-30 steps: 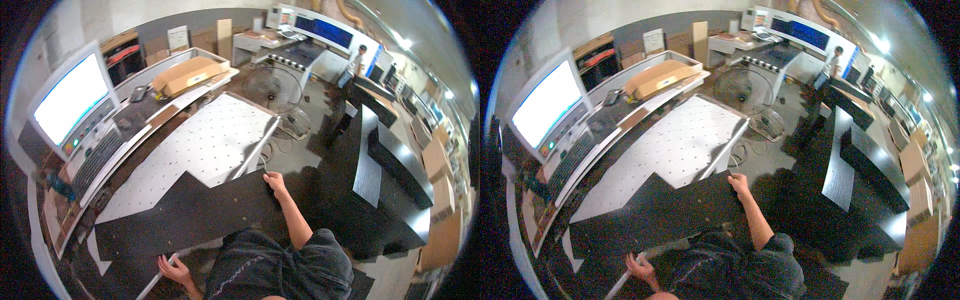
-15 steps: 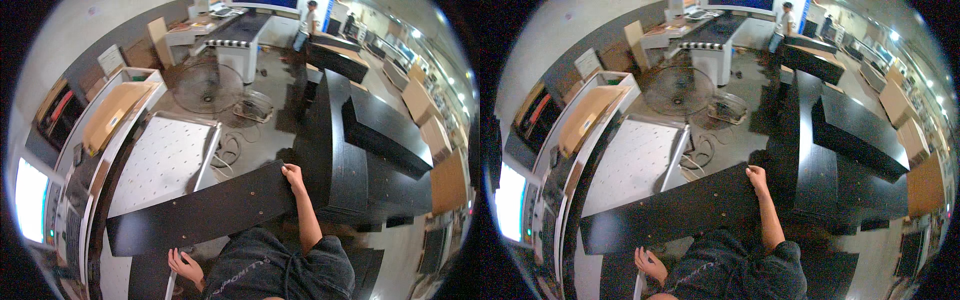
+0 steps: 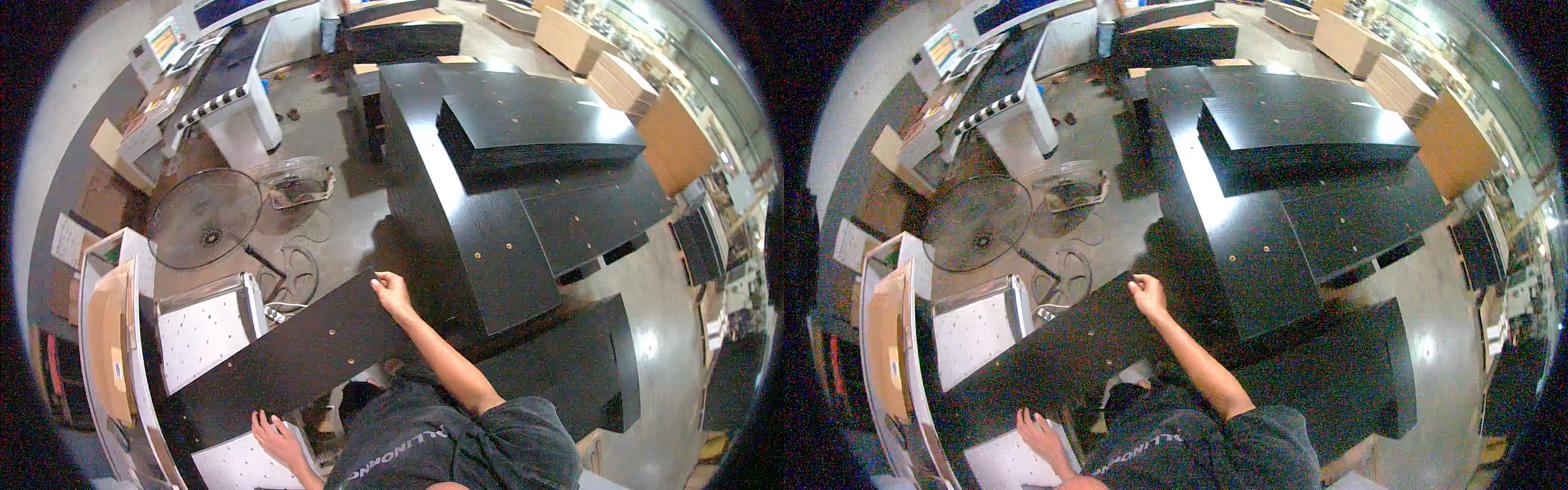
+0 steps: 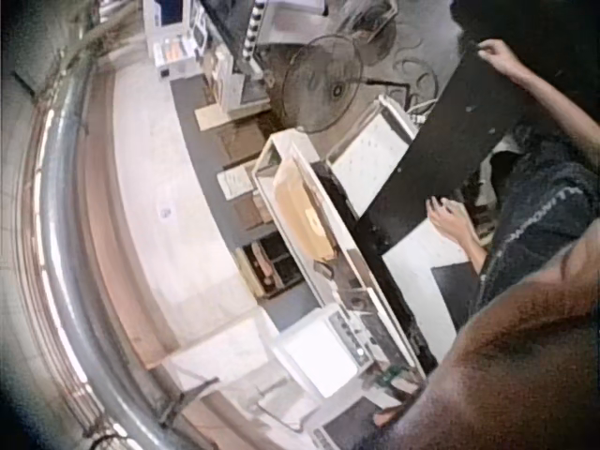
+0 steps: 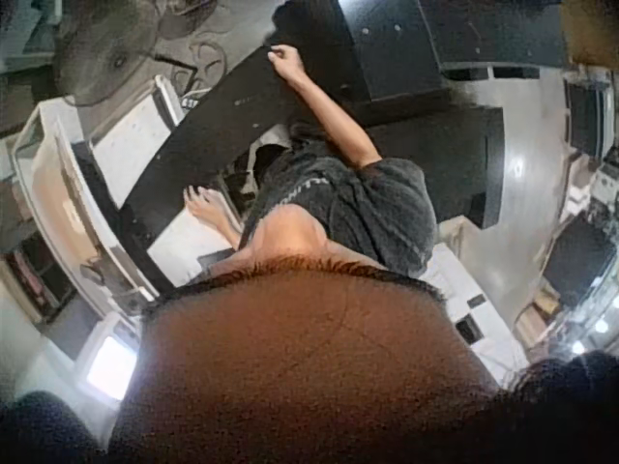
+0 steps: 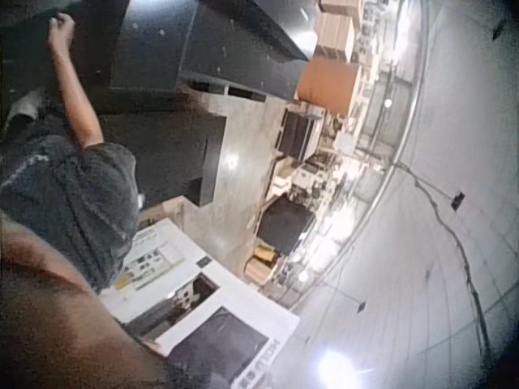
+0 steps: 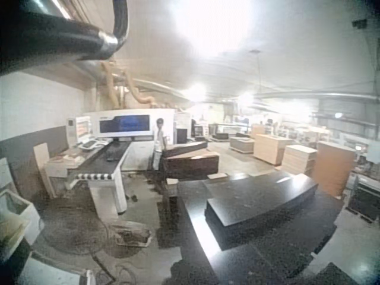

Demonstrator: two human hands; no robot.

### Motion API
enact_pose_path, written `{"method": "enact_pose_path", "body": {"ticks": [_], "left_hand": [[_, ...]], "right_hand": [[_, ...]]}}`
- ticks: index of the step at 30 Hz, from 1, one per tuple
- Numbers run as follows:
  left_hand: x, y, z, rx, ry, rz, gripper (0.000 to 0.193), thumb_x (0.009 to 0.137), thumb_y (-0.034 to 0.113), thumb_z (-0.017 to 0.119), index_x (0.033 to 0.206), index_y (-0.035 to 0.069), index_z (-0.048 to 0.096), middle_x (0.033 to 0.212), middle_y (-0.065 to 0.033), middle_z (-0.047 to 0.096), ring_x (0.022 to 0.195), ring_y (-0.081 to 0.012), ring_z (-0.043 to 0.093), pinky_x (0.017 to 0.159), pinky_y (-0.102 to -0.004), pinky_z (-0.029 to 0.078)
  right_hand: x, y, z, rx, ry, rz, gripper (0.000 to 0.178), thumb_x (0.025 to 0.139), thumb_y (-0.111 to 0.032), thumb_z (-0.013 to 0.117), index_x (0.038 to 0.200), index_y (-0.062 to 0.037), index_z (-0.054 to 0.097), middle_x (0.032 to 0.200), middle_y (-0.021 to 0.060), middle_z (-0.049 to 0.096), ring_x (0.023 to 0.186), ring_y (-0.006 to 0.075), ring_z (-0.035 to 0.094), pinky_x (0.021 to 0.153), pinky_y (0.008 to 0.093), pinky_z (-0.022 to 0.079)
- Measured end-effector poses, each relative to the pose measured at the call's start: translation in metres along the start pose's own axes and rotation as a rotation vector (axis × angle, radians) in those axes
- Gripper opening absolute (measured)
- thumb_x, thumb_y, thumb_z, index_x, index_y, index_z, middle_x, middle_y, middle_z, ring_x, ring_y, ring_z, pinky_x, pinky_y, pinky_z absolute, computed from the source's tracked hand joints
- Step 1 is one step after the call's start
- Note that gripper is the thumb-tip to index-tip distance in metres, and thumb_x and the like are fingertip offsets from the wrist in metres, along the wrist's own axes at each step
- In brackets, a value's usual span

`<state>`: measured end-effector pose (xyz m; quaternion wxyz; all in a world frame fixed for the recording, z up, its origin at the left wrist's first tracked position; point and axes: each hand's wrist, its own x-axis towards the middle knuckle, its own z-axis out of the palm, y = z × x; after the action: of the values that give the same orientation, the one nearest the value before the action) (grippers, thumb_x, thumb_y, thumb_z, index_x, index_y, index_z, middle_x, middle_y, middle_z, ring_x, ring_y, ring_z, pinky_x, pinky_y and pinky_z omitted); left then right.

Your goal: The person removes a black panel from a CNC machine, places it on a stack, picks up a paper document, and returns to the machine to handle another panel. The person repeats this process, moving panels between the machine and the stack.

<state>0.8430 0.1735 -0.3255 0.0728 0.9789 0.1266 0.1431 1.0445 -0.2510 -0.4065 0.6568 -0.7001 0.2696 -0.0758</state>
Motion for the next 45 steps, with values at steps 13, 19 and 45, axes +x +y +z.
{"method": "enact_pose_path", "body": {"ticks": [13, 19, 45], "left_hand": [[0.142, 0.026, 0.046, -0.33, -0.043, 0.312, 0.041, 0.097, 0.024, 0.065, 0.13, -0.001, 0.061, 0.134, -0.0182, 0.061, 0.13, -0.0381, 0.051, 0.11, -0.052, 0.037], [0.116, 0.126, 0.003, -0.376, -0.334, 0.89, 0.075, 0.077, 0.044, 0.082, 0.136, 0.003, 0.061, 0.145, -0.0199, 0.053, 0.142, -0.0402, 0.041, 0.118, -0.0579, 0.03], [0.297, 0.556, 0.033, -1.143, -0.322, 0.682, 0.018, 0.096, 0.015, 0.067, 0.105, 0.001, 0.074, 0.103, -0.0148, 0.075, 0.098, -0.0307, 0.07, 0.092, -0.0397, 0.052]], "right_hand": [[-0.081, -0.079, -0.027, -0.581, -0.022, -0.321, 0.046, 0.098, -0.028, 0.065, 0.136, -0.0049, 0.058, 0.13, 0.0178, 0.064, 0.122, 0.035, 0.062, 0.102, 0.0447, 0.05], [-0.102, -0.07, -0.022, -0.815, -0.164, 0.042, 0.061, 0.092, -0.037, 0.073, 0.136, 0.0001, 0.053, 0.131, 0.025, 0.064, 0.116, 0.0433, 0.065, 0.097, 0.0515, 0.053], [0.014, -0.203, -0.21, -0.127, 0.607, -0.224, 0.049, 0.103, -0.02, 0.064, 0.146, -0.0004, 0.05, 0.139, 0.0152, 0.062, 0.118, 0.0204, 0.064, 0.097, 0.0337, 0.053]]}}
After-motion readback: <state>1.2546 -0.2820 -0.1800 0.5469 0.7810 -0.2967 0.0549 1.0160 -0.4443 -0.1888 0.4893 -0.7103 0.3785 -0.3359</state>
